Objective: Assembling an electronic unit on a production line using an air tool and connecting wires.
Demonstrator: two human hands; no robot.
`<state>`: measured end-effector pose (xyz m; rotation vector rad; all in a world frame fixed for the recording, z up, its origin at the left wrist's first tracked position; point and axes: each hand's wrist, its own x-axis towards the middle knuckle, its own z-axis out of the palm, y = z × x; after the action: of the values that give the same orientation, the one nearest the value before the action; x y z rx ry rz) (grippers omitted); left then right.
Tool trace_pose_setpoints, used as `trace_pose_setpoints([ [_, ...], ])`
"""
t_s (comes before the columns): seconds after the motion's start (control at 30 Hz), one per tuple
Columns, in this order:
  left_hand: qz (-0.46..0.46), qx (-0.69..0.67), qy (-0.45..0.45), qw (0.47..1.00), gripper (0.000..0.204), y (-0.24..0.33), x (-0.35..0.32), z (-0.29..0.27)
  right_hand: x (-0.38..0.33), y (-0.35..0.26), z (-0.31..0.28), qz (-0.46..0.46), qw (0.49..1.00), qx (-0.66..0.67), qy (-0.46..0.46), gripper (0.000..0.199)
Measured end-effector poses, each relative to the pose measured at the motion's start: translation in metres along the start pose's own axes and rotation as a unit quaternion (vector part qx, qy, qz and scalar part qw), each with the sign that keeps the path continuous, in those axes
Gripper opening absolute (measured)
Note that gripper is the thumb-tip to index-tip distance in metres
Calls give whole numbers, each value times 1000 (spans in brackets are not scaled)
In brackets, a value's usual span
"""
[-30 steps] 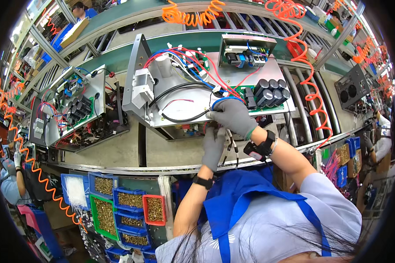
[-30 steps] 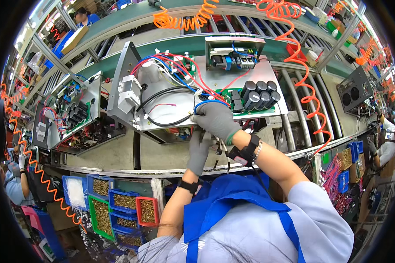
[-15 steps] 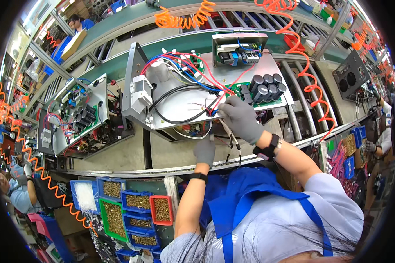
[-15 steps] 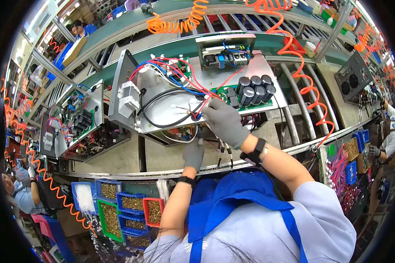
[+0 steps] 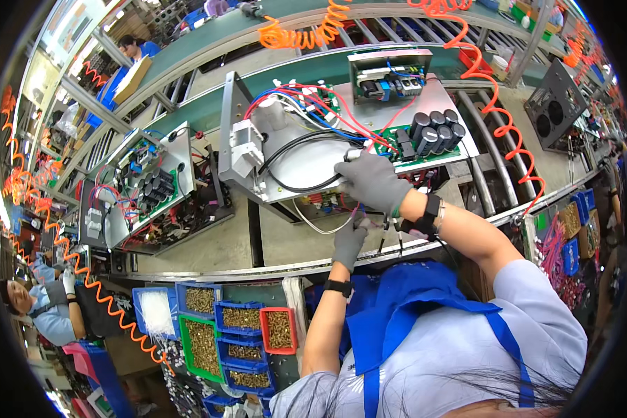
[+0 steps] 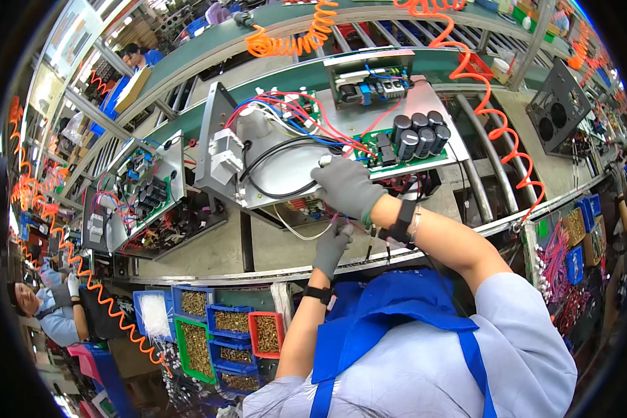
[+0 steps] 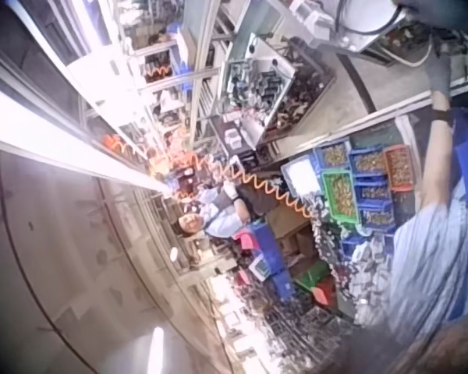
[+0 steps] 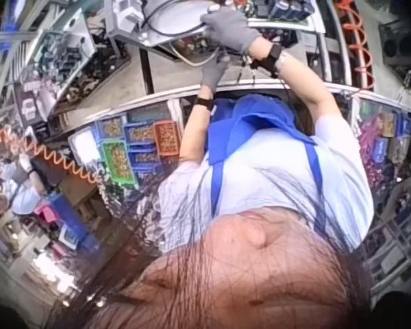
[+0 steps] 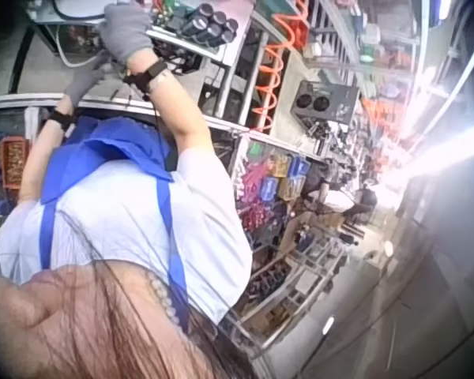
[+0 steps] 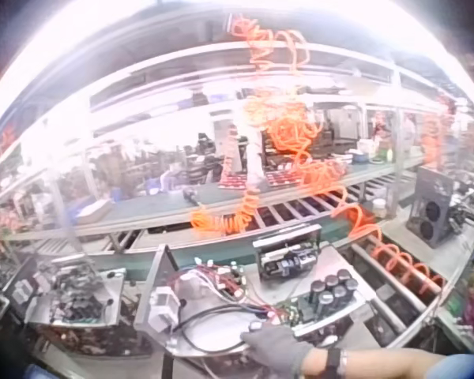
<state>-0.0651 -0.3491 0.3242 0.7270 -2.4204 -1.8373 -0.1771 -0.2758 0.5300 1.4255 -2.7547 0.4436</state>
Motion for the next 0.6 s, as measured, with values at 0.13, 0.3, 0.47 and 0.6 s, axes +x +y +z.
trace_pose_setpoints([
  [0.13, -111, -418, 37, 901, 27, -29, -13, -33, 5, 19, 9, -34, 996, 77, 19, 19],
  [0.3, -102, -672, 63, 730, 34, 14, -23, -71, 10, 20, -8, -19, 995, 86, 41, 19],
  [0.47, 22, -624, 50, 779, 24, 36, -7, -81, -7, 23, -23, -68, 992, 86, 64, 20],
  [0.6, 21, -589, 85, 804, 19, 57, -2, -85, -19, 31, -45, -90, 971, 198, 100, 21],
])
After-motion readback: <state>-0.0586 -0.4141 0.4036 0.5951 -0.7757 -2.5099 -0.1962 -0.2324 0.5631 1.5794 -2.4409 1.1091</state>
